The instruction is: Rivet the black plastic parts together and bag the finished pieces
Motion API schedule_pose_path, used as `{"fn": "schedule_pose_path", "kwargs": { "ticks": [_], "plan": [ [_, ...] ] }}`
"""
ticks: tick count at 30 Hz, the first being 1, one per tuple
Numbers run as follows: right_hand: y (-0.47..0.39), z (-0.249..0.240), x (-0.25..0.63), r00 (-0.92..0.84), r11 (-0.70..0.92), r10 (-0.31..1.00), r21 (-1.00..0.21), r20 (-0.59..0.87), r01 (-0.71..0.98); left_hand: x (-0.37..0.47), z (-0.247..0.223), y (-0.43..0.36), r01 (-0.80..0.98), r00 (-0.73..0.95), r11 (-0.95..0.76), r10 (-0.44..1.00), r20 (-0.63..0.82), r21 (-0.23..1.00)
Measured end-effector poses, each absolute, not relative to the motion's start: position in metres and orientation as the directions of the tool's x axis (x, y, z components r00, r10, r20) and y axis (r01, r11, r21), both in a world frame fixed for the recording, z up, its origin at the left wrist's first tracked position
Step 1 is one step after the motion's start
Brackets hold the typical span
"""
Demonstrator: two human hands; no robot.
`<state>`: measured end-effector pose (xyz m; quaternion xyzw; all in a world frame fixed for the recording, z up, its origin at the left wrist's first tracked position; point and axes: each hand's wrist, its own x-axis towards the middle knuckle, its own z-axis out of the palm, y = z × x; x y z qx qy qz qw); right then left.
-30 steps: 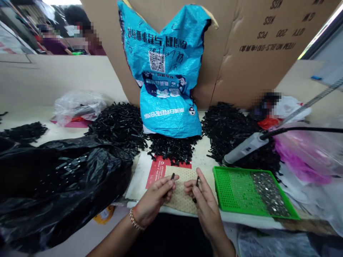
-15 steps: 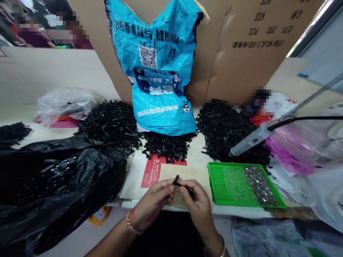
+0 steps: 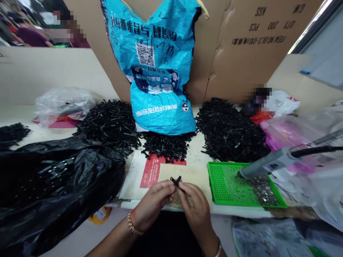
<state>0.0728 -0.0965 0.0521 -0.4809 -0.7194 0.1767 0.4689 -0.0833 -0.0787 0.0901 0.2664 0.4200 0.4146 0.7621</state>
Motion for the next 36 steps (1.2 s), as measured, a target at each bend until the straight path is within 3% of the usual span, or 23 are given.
{"fn": "schedule_pose_path", "kwargs": {
  "ticks": [14, 18, 25, 36],
  "plan": [
    [-0.096, 0.048, 0.072, -0.097, 0.481, 0.859, -0.728, 0.503, 0.489, -0.082, 0.086, -0.079, -0.399, 0.288, 0.502, 0.863, -0.414, 0.768],
    [-0.099, 0.039, 0.072, -0.148, 0.511, 0.846, -0.699, 0.513, 0.5, -0.079, 0.071, -0.079, -0.339, 0.218, 0.464, 0.885, -0.411, 0.819],
    [-0.047, 0.066, 0.092, -0.237, 0.453, 0.891, -0.722, 0.387, 0.524, -0.103, 0.069, -0.061, -0.254, 0.055, 0.35, 0.936, -0.348, 0.902],
    [0.065, 0.053, 0.059, -0.378, 0.412, 0.908, -0.541, 0.178, 0.734, -0.127, 0.057, -0.056, -0.239, 0.265, 0.476, 0.871, -0.415, 0.846]
  ]
}}
